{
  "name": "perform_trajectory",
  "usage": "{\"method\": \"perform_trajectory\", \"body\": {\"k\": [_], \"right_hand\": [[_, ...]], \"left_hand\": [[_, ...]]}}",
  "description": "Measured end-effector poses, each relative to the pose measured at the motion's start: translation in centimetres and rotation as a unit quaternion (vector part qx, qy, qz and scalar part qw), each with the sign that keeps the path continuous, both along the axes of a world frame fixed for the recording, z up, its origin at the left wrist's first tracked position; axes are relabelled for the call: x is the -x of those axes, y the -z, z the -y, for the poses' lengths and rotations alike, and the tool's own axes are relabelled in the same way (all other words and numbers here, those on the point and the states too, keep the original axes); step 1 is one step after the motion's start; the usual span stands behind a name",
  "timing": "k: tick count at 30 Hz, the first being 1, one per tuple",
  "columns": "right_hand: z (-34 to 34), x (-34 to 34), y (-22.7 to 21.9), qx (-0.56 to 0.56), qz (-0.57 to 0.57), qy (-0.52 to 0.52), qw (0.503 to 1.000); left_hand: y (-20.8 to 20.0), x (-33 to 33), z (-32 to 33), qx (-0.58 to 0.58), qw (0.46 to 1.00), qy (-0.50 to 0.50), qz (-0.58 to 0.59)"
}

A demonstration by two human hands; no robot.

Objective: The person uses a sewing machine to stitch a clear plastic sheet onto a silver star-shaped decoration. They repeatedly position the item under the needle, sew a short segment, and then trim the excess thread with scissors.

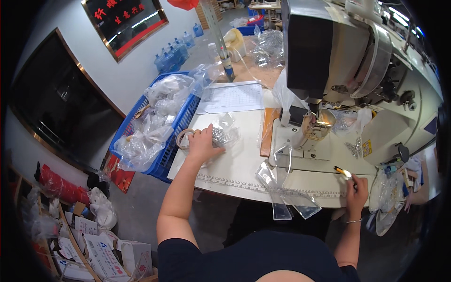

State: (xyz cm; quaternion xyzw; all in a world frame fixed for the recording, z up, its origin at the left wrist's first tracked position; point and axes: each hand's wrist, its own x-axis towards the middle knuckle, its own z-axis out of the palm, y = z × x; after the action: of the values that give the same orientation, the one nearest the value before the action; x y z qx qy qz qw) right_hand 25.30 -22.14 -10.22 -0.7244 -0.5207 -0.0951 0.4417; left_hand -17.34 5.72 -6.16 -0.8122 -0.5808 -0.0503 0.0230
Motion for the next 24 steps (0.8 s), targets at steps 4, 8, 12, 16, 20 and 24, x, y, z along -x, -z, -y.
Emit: {"method": "perform_trajectory", "body": {"k": [4, 8, 12, 16, 20, 24], "right_hand": [[0.7, -3.0, 0.8, 0.003, 0.032, 0.094, 0.995], [0.3, -4.2, 1.6, 0.08, 0.117, 0.177, 0.974], [-2.1, -2.4, -1.2, -0.003, 0.249, 0.149, 0.957], [-7.6, -3.5, -2.3, 0.017, 0.121, -0.044, 0.992], [-14.7, -5.6, -2.4, 0.018, 0.149, -0.057, 0.987], [-18.3, -8.0, -0.4, 0.014, 0.086, -0.079, 0.993]], "left_hand": [[-0.1, -1.6, 0.3, 0.01, 0.999, 0.022, 0.02], [0.3, -0.5, 0.5, -0.045, 0.994, 0.045, 0.087], [0.9, -2.6, 4.2, -0.184, 0.974, 0.046, 0.121], [2.1, -9.6, 9.8, -0.155, 0.94, 0.168, 0.252], [1.3, -14.3, 14.8, -0.112, 0.901, 0.272, 0.318], [0.9, -14.6, 16.2, -0.077, 0.88, 0.293, 0.365]]}}
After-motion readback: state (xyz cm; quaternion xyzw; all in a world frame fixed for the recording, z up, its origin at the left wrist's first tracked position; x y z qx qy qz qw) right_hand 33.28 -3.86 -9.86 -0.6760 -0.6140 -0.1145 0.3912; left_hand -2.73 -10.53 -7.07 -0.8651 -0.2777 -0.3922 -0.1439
